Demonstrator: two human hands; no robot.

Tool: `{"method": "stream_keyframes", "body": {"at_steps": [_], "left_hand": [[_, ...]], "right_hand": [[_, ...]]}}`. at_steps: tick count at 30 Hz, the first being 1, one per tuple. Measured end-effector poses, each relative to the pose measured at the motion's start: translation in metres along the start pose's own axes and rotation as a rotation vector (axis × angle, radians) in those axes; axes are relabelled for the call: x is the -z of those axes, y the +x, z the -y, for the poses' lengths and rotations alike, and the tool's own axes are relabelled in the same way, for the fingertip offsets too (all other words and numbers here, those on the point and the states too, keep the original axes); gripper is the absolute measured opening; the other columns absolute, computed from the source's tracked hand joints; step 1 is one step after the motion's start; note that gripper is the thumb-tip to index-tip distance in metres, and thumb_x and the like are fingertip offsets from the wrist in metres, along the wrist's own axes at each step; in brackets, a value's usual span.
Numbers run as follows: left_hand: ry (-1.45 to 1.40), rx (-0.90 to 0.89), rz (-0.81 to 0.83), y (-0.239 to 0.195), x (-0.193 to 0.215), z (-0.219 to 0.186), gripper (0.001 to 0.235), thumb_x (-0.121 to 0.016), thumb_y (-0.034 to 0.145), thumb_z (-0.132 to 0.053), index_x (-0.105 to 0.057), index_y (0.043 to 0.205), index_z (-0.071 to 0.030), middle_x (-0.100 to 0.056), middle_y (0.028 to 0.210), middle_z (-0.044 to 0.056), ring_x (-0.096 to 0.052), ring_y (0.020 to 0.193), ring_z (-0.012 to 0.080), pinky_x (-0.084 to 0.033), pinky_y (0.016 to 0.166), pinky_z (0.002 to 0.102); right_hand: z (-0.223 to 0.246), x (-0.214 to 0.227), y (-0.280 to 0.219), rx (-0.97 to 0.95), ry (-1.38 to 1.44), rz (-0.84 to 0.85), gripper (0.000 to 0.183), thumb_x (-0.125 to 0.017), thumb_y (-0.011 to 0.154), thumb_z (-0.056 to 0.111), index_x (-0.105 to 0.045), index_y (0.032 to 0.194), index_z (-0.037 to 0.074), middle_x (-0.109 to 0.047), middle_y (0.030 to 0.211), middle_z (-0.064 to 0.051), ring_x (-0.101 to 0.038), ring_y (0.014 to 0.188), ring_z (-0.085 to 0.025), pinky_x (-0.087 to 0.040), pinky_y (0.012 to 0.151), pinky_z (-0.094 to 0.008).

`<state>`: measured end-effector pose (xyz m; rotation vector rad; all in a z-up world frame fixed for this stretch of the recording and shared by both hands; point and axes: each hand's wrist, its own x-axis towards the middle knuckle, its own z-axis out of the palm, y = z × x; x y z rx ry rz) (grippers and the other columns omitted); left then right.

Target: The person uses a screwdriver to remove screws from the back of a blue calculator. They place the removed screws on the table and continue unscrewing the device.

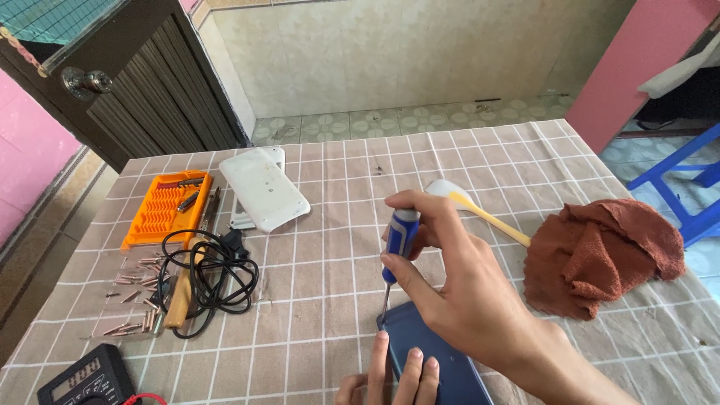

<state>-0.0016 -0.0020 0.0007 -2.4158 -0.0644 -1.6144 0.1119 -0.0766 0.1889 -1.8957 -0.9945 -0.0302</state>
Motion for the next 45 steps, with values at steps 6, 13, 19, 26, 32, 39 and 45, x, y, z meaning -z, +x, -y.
{"method": "stream_keyframes", "body": {"at_steps": [6,13,19,26,32,39,45], "left_hand": [[0.065,0.02,-0.069,0.004,-0.001,-0.003,0.017,-0.049,0.101,-0.023,-0.058,0.111,-0.033,-0.068,0.104,-0.02,-0.077,0.097,0.0195,-0.039,0.069,0.032],[-0.012,0.122,0.041,0.005,0.01,-0.011,0.014,-0.053,0.099,-0.024,-0.063,0.105,-0.033,-0.071,0.1,-0.018,-0.076,0.102,0.0237,-0.042,0.081,0.045],[-0.013,0.112,0.033,0.012,0.012,-0.008,0.012,-0.056,0.099,-0.022,-0.061,0.106,-0.03,-0.073,0.098,-0.016,-0.077,0.101,0.0242,-0.044,0.079,0.045],[-0.014,0.115,0.034,0.021,0.012,-0.01,0.015,-0.058,0.095,-0.016,-0.065,0.099,-0.028,-0.074,0.098,-0.012,-0.077,0.099,0.0288,-0.045,0.073,0.044],[-0.025,0.09,0.027,0.033,0.02,-0.006,0.016,-0.061,0.093,-0.015,-0.067,0.088,-0.028,-0.074,0.092,-0.009,-0.077,0.096,0.0288,-0.045,0.07,0.039],[-0.114,0.16,0.121,0.04,0.032,-0.006,0.016,-0.063,0.094,-0.014,-0.072,0.088,-0.025,-0.075,0.094,-0.005,-0.075,0.103,0.031,-0.046,0.071,0.045],[-0.132,0.181,0.128,0.039,0.034,-0.007,0.014,-0.065,0.094,-0.015,-0.072,0.087,-0.025,-0.076,0.094,-0.006,-0.074,0.104,0.0308,-0.046,0.072,0.044]], "right_hand": [[-0.007,-0.009,-0.001,0.143,-0.081,-0.058,0.049,-0.078,0.088,0.023,-0.055,0.131,0.017,-0.058,0.111,-0.002,-0.058,0.077,-0.013,-0.052,0.084,-0.028],[-0.005,-0.012,0.0,0.101,-0.064,-0.062,0.061,-0.081,0.086,0.017,-0.057,0.142,0.021,-0.068,0.096,0.003,-0.068,0.072,-0.008,-0.056,0.083,-0.024],[0.004,-0.011,0.002,0.0,0.066,-0.021,0.066,-0.072,0.087,0.01,-0.041,0.144,0.015,-0.078,0.102,0.004,-0.07,0.074,-0.011,-0.058,0.082,-0.025],[-0.008,-0.016,0.001,-0.068,-0.04,-0.051,0.061,-0.081,0.079,0.02,-0.051,0.132,0.022,-0.062,0.093,0.003,-0.064,0.074,-0.012,-0.052,0.082,-0.03],[-0.009,-0.016,0.002,-0.065,-0.077,-0.18,0.055,-0.09,0.078,0.027,-0.057,0.123,0.022,-0.066,0.091,0.004,-0.06,0.072,-0.011,-0.055,0.08,-0.027],[-0.001,-0.021,-0.001,0.073,0.05,-0.104,0.066,-0.069,0.09,0.009,-0.036,0.146,0.013,-0.076,0.112,0.003,-0.081,0.08,-0.008,-0.058,0.084,-0.023],[-0.007,-0.022,-0.003,0.054,0.149,-0.056,0.033,-0.053,0.088,0.002,-0.038,0.116,0.009,-0.069,0.107,-0.004,-0.076,0.077,-0.013,-0.06,0.076,-0.031]]}}
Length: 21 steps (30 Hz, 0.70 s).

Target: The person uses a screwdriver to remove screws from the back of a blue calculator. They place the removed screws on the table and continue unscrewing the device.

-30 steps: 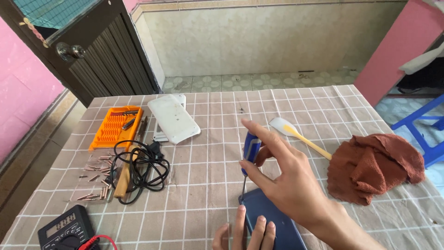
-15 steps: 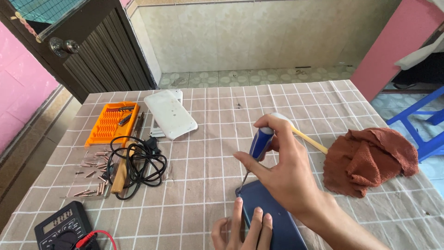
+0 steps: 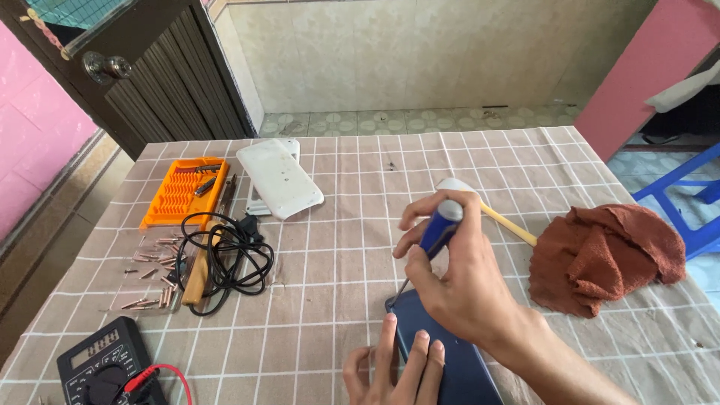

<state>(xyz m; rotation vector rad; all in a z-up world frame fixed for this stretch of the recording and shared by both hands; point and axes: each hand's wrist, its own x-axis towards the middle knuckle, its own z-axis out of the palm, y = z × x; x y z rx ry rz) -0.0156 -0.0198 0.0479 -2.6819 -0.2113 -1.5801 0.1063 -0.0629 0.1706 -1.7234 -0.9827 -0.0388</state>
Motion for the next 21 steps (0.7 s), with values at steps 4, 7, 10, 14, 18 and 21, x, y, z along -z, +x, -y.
{"method": "stream_keyframes", "body": {"at_steps": [4,7,10,14,18,21], "left_hand": [[0.027,-0.023,-0.039,-0.003,-0.006,0.001,0.015,-0.063,0.096,-0.016,-0.071,0.087,-0.025,-0.075,0.094,-0.007,-0.075,0.104,0.0317,-0.046,0.071,0.044],[0.038,-0.032,-0.027,-0.006,-0.007,0.002,0.017,-0.061,0.096,-0.016,-0.072,0.088,-0.026,-0.075,0.095,-0.007,-0.074,0.104,0.0316,-0.046,0.072,0.043],[0.049,-0.024,-0.051,-0.004,-0.008,0.002,0.016,-0.063,0.094,-0.015,-0.071,0.086,-0.026,-0.075,0.092,-0.009,-0.076,0.101,0.0301,-0.045,0.072,0.042],[0.044,-0.031,-0.009,-0.001,-0.004,0.003,0.015,-0.063,0.096,-0.017,-0.072,0.088,-0.026,-0.075,0.094,-0.008,-0.075,0.103,0.0303,-0.045,0.074,0.042],[0.035,-0.027,-0.025,-0.003,-0.006,0.004,0.016,-0.062,0.096,-0.017,-0.071,0.087,-0.027,-0.075,0.093,-0.01,-0.075,0.103,0.0295,-0.044,0.073,0.042],[0.031,-0.035,-0.013,-0.005,-0.009,0.004,0.016,-0.063,0.095,-0.017,-0.072,0.086,-0.028,-0.076,0.093,-0.01,-0.075,0.102,0.0301,-0.044,0.073,0.043]], "right_hand": [[-0.007,0.002,0.002,0.012,-0.111,-0.064,0.034,-0.078,0.09,0.021,-0.047,0.101,0.015,-0.056,0.084,0.002,-0.055,0.07,-0.013,-0.049,0.075,-0.029],[-0.005,0.001,0.002,-0.055,-0.203,-0.132,0.034,-0.091,0.079,0.026,-0.061,0.093,0.019,-0.061,0.08,0.009,-0.053,0.064,-0.007,-0.045,0.067,-0.023],[0.008,0.003,0.003,-0.129,-0.219,-0.166,0.039,-0.097,0.069,0.029,-0.074,0.1,0.023,-0.072,0.085,0.012,-0.059,0.062,-0.003,-0.048,0.065,-0.021],[0.013,0.009,0.009,-0.171,-0.225,-0.153,0.04,-0.095,0.071,0.029,-0.078,0.107,0.023,-0.064,0.063,0.008,-0.056,0.052,-0.003,-0.049,0.058,-0.019],[0.026,0.021,0.02,-0.464,-0.274,-0.003,0.048,-0.091,0.073,0.033,-0.076,0.119,0.033,-0.066,0.06,0.008,-0.058,0.053,-0.005,-0.05,0.064,-0.022],[0.031,0.028,0.026,-0.577,-0.27,0.04,0.067,-0.089,0.074,0.03,-0.062,0.135,0.036,-0.071,0.068,0.007,-0.07,0.063,-0.005,-0.052,0.073,-0.023]]}}
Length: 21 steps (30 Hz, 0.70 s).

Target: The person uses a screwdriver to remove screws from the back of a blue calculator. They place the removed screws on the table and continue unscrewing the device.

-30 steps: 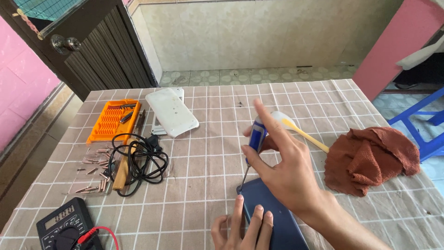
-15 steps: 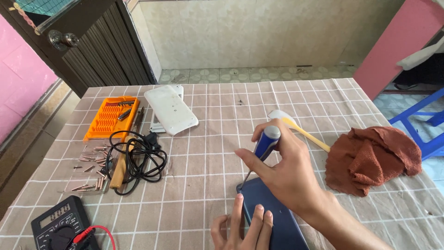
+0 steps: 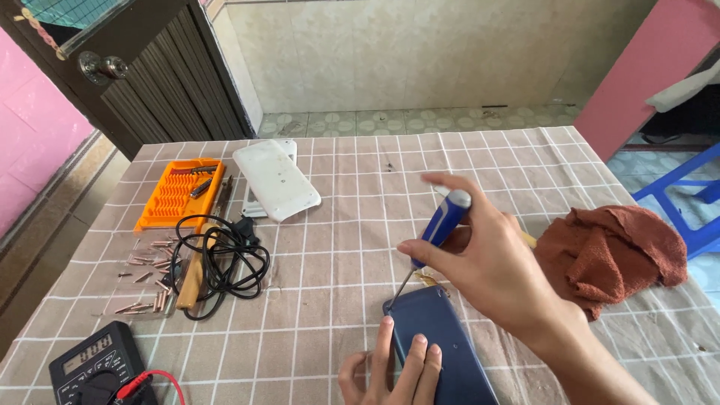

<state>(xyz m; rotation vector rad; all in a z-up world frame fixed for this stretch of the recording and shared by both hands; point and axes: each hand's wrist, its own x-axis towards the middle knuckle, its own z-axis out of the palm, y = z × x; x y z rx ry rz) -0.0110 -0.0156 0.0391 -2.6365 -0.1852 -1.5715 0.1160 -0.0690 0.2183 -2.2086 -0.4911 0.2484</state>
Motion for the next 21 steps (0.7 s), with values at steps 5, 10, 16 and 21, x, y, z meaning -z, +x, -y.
{"method": "stream_keyframes", "body": {"at_steps": [5,10,16,21], "left_hand": [[0.048,-0.022,-0.061,-0.001,-0.008,0.002,0.013,-0.064,0.094,-0.021,-0.069,0.086,-0.03,-0.075,0.09,-0.014,-0.077,0.098,0.0275,-0.043,0.072,0.041],[0.082,-0.052,-0.12,-0.002,-0.012,0.005,0.013,-0.06,0.096,-0.021,-0.065,0.089,-0.031,-0.073,0.089,-0.016,-0.078,0.095,0.0245,-0.04,0.069,0.039],[0.094,-0.033,-0.111,-0.001,-0.012,0.003,0.016,-0.058,0.096,-0.019,-0.065,0.089,-0.032,-0.072,0.09,-0.017,-0.078,0.095,0.0239,-0.04,0.072,0.039],[0.087,-0.039,-0.126,-0.001,-0.014,0.003,0.018,-0.056,0.096,-0.018,-0.066,0.088,-0.031,-0.073,0.09,-0.017,-0.077,0.095,0.0246,-0.04,0.07,0.038]], "right_hand": [[0.001,0.007,-0.002,-0.049,-0.051,0.112,0.075,-0.081,0.082,0.026,-0.042,0.145,0.037,-0.087,0.087,0.014,-0.081,0.08,-0.007,-0.053,0.09,-0.025],[-0.019,0.003,-0.004,0.222,0.363,0.39,0.045,-0.064,0.09,0.006,-0.037,0.126,0.015,-0.091,0.112,-0.005,-0.09,0.099,-0.015,-0.069,0.089,-0.025],[-0.021,-0.007,-0.003,0.121,0.507,0.274,0.035,-0.073,0.089,-0.007,-0.049,0.107,0.011,-0.054,0.089,-0.007,-0.095,0.098,-0.023,-0.07,0.078,-0.027],[-0.026,0.0,0.0,0.344,0.628,0.134,0.037,-0.064,0.09,-0.003,-0.055,0.126,0.002,-0.064,0.096,-0.009,-0.075,0.09,-0.022,-0.062,0.087,-0.031]]}}
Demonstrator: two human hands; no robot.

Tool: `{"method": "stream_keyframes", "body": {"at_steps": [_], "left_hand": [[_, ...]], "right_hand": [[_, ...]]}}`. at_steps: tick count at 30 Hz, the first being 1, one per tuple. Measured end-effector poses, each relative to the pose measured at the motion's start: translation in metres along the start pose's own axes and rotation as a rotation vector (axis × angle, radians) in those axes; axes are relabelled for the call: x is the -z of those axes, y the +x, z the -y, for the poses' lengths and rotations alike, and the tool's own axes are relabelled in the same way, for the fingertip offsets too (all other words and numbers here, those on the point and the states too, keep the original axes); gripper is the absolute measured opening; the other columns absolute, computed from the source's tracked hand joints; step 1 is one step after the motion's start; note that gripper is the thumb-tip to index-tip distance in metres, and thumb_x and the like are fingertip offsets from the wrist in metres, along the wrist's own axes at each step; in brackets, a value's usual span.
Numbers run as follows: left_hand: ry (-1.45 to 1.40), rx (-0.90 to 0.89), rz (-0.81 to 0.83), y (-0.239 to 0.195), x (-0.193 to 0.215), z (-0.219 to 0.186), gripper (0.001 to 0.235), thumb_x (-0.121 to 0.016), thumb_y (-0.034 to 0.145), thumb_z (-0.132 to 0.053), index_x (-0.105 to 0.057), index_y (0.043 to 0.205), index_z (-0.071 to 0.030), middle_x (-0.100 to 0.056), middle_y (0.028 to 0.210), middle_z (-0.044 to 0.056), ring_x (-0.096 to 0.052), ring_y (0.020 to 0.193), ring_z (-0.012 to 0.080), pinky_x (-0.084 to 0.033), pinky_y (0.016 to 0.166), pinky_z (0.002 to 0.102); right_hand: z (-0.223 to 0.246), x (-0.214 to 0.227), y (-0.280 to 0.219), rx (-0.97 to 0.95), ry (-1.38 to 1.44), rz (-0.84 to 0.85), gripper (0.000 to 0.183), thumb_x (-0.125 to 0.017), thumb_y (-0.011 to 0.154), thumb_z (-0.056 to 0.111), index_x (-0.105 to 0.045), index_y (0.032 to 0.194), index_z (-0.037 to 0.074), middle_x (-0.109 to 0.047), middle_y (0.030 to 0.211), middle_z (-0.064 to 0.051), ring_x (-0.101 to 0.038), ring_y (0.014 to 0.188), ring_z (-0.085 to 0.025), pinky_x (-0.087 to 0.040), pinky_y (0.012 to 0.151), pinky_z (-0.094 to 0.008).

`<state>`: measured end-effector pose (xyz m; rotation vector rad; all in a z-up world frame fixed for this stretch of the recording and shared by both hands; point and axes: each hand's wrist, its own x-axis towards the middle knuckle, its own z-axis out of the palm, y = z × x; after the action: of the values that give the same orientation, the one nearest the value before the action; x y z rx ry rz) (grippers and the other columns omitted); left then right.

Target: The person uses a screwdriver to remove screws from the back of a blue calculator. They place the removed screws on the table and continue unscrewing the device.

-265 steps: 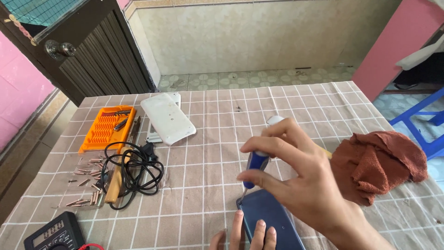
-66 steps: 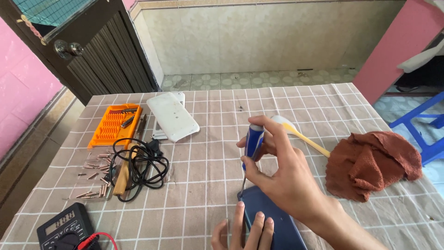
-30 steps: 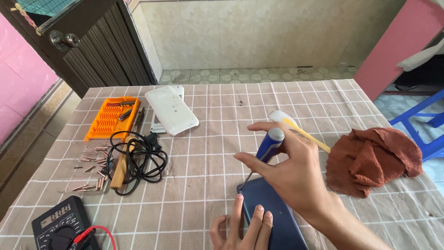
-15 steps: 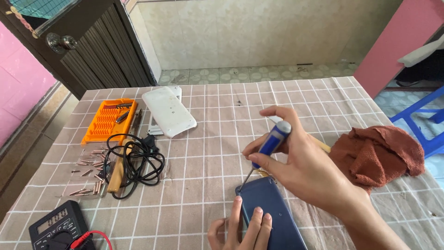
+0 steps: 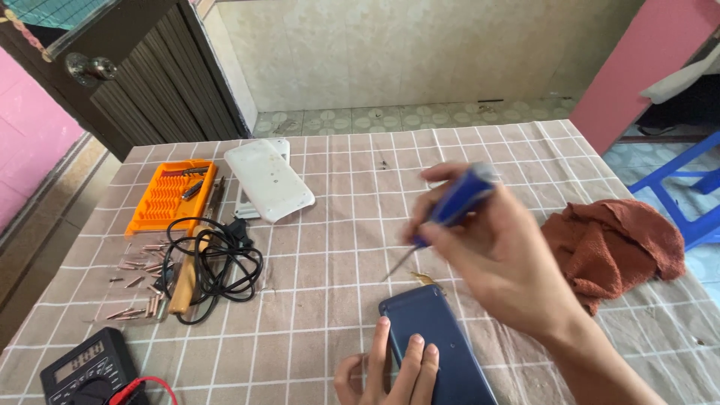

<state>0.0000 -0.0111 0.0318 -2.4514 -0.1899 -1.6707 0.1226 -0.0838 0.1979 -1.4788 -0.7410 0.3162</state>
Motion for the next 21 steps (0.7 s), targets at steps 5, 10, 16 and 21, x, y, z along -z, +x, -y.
{"method": "stream_keyframes", "body": {"at_steps": [5,10,16,21], "left_hand": [[-0.012,0.02,0.017,0.001,0.005,0.0,0.017,-0.056,0.097,-0.018,-0.066,0.091,-0.031,-0.073,0.092,-0.017,-0.077,0.097,0.0245,-0.041,0.071,0.039],[-0.093,0.058,0.138,0.004,0.016,-0.003,0.02,-0.059,0.096,-0.015,-0.073,0.087,-0.027,-0.076,0.093,-0.009,-0.076,0.103,0.0295,-0.044,0.07,0.044],[-0.089,0.078,0.117,0.005,0.016,-0.004,0.02,-0.06,0.095,-0.013,-0.073,0.086,-0.026,-0.076,0.093,-0.009,-0.075,0.103,0.0308,-0.044,0.07,0.043],[-0.108,0.067,0.145,0.001,0.017,-0.003,0.017,-0.062,0.096,-0.015,-0.074,0.089,-0.026,-0.076,0.096,-0.008,-0.074,0.106,0.0324,-0.045,0.07,0.045]], "right_hand": [[-0.004,-0.006,0.003,0.019,-0.577,0.058,0.004,-0.074,0.085,0.02,-0.074,0.089,0.02,-0.077,0.09,0.007,-0.067,0.068,-0.006,-0.052,0.063,-0.023],[-0.027,-0.011,0.005,-0.119,-1.026,0.575,0.013,-0.069,0.09,0.033,-0.081,0.091,0.027,-0.063,0.09,0.01,-0.07,0.073,-0.02,-0.052,0.065,-0.039],[-0.046,-0.02,0.003,-0.077,-1.216,0.687,0.011,-0.067,0.093,0.031,-0.07,0.085,0.024,-0.056,0.092,0.009,-0.064,0.071,-0.026,-0.051,0.064,-0.042],[-0.047,-0.022,0.003,-0.074,-1.232,0.699,0.012,-0.067,0.094,0.031,-0.069,0.085,0.023,-0.056,0.092,0.008,-0.064,0.071,-0.025,-0.051,0.064,-0.042]]}}
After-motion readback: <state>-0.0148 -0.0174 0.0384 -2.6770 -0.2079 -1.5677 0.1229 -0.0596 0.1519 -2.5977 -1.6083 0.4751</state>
